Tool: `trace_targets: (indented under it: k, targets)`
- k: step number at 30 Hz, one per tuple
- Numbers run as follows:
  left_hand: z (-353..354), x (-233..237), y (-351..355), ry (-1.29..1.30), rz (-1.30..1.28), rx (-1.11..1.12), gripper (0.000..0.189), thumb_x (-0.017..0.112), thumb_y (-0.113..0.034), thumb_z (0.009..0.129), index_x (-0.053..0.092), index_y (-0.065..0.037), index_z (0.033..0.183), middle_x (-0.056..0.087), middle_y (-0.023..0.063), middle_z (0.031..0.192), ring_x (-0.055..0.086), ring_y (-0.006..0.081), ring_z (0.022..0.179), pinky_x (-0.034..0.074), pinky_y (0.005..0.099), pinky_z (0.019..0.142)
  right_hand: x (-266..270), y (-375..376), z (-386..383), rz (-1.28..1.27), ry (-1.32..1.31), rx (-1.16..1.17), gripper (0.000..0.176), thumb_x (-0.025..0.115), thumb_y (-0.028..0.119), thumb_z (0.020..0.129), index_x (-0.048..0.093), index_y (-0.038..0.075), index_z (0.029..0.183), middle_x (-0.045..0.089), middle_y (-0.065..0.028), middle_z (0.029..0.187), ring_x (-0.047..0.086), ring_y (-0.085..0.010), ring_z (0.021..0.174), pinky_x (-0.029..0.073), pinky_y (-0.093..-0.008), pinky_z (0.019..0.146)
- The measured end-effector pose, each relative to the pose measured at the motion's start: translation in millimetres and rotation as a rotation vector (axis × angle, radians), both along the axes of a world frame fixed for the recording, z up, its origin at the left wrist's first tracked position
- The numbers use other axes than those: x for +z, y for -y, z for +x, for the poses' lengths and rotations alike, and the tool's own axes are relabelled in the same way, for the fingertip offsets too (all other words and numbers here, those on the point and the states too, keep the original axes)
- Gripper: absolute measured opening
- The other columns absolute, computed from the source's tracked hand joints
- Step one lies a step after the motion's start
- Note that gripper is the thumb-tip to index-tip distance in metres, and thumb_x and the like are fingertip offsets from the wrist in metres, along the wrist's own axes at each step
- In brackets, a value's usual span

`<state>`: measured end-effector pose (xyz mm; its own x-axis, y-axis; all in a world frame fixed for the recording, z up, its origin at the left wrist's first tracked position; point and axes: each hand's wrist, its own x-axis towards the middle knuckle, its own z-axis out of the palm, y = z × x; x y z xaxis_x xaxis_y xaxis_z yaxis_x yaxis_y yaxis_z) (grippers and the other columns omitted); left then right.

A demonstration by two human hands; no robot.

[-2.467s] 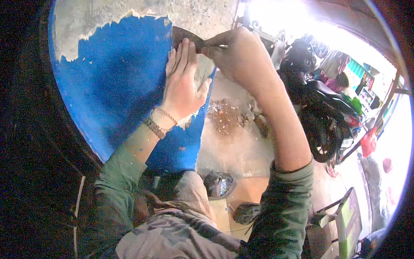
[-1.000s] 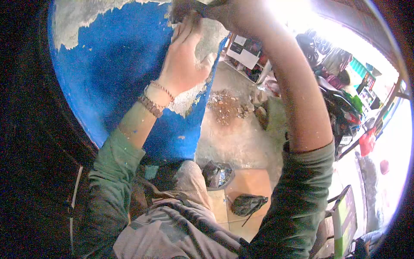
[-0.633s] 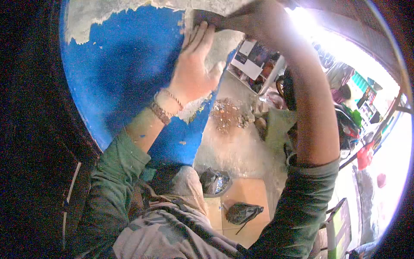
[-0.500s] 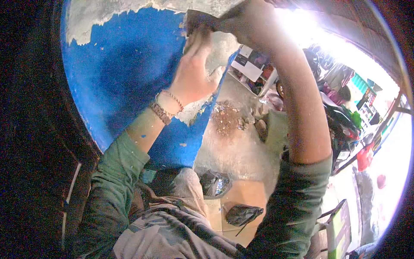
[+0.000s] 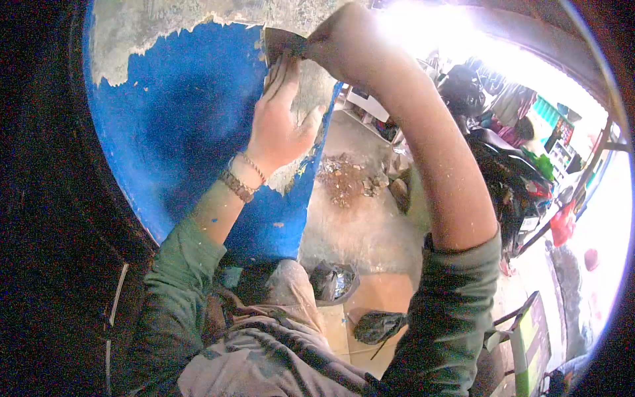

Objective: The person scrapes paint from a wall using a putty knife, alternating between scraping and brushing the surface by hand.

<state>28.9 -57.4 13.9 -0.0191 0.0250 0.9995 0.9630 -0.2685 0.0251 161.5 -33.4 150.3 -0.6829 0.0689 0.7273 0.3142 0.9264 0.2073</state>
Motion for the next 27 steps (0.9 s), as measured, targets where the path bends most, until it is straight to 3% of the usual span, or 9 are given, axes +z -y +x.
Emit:
trace_targets:
  k: [1, 5, 13, 16, 20, 22, 24, 25, 27]
  targets:
    - [2, 1, 0, -0.017, 0.002, 0.031, 0.068, 0.063, -0.013, 0.074, 0.038, 0.009, 0.133, 0.040, 0.0316, 0.137, 0.036, 0.0441, 0.130, 0.027, 0.0443, 0.111, 2, 4, 1, -0.206, -0.017, -0.043, 0.034, 0.072, 0.034, 0.078, 0.073, 0.004, 0.091, 0.069, -0.0193, 0.077, 0.067, -0.0233, 0.066, 0.052, -0.0337, 0.066]
    - [5, 0, 7, -0.070, -0.054, 0.062, 0.069, 0.064, -0.014, 0.075, 0.037, 0.013, 0.133, 0.039, 0.0343, 0.135, 0.036, 0.0458, 0.129, 0.029, 0.0448, 0.110, 21, 32, 22, -0.394, 0.086, -0.151, 0.029, 0.071, 0.031, 0.078, 0.074, 0.005, 0.091, 0.069, -0.0195, 0.077, 0.067, -0.0251, 0.065, 0.053, -0.0340, 0.068]
    - [3, 3, 4, -0.024, -0.072, 0.047, 0.072, 0.065, -0.018, 0.077, 0.034, 0.013, 0.134, 0.038, 0.0332, 0.137, 0.036, 0.0456, 0.129, 0.029, 0.0428, 0.110, 29, 22, 12, -0.234, 0.170, -0.104, 0.029, 0.070, 0.027, 0.078, 0.072, 0.006, 0.097, 0.069, -0.0185, 0.076, 0.067, -0.0258, 0.066, 0.053, -0.0355, 0.067]
    - [5, 4, 0, 0.000, -0.043, 0.024, 0.072, 0.065, -0.018, 0.076, 0.035, 0.012, 0.135, 0.037, 0.0323, 0.139, 0.037, 0.0454, 0.129, 0.028, 0.0427, 0.110, 21, 29, 12, -0.363, 0.130, -0.166, 0.027, 0.071, 0.024, 0.076, 0.073, 0.006, 0.096, 0.071, -0.0151, 0.083, 0.068, -0.0241, 0.071, 0.053, -0.0349, 0.068]
    - [9, -5, 1, 0.010, -0.083, 0.046, 0.073, 0.066, -0.018, 0.076, 0.035, 0.011, 0.135, 0.038, 0.0324, 0.138, 0.036, 0.0449, 0.130, 0.027, 0.0437, 0.111, 12, -2, 4, -0.363, 0.092, -0.009, 0.026, 0.069, 0.025, 0.078, 0.073, 0.004, 0.093, 0.071, -0.0162, 0.084, 0.068, -0.0261, 0.075, 0.053, -0.0354, 0.070]
    - [3, -7, 1, 0.025, -0.085, -0.001, 0.074, 0.066, -0.018, 0.075, 0.034, 0.010, 0.136, 0.037, 0.0319, 0.139, 0.035, 0.0444, 0.130, 0.025, 0.0451, 0.111, 7, 15, 11, -0.208, 0.123, -0.057, 0.029, 0.066, 0.024, 0.082, 0.070, 0.004, 0.102, 0.071, -0.0144, 0.093, 0.068, -0.0245, 0.078, 0.053, -0.0331, 0.069]
    - [4, -11, -1, 0.034, -0.097, -0.058, 0.076, 0.066, -0.019, 0.075, 0.034, 0.010, 0.137, 0.036, 0.0314, 0.140, 0.034, 0.0439, 0.131, 0.024, 0.0466, 0.111, 0, 10, 19, -0.162, 0.075, 0.134, 0.028, 0.071, 0.031, 0.079, 0.075, 0.009, 0.096, 0.065, -0.0085, 0.064, 0.061, -0.0130, 0.055, 0.051, -0.0301, 0.056]
    - [5, -14, 2, 0.010, -0.134, 0.013, 0.076, 0.066, -0.020, 0.075, 0.033, 0.009, 0.137, 0.035, 0.0307, 0.141, 0.033, 0.0436, 0.132, 0.022, 0.0480, 0.112, 6, 6, 20, -0.184, 0.165, -0.171, 0.027, 0.071, 0.030, 0.080, 0.074, 0.009, 0.097, 0.065, -0.0088, 0.064, 0.061, -0.0138, 0.055, 0.051, -0.0310, 0.055]
    - [8, -20, 4, 0.020, -0.180, 0.016, 0.076, 0.064, -0.022, 0.075, 0.034, 0.006, 0.139, 0.034, 0.0287, 0.143, 0.031, 0.0433, 0.134, 0.020, 0.0498, 0.112, -15, -8, 13, -0.208, 0.086, -0.094, 0.028, 0.071, 0.030, 0.080, 0.074, 0.009, 0.099, 0.066, -0.0091, 0.065, 0.061, -0.0137, 0.055, 0.050, -0.0304, 0.055]
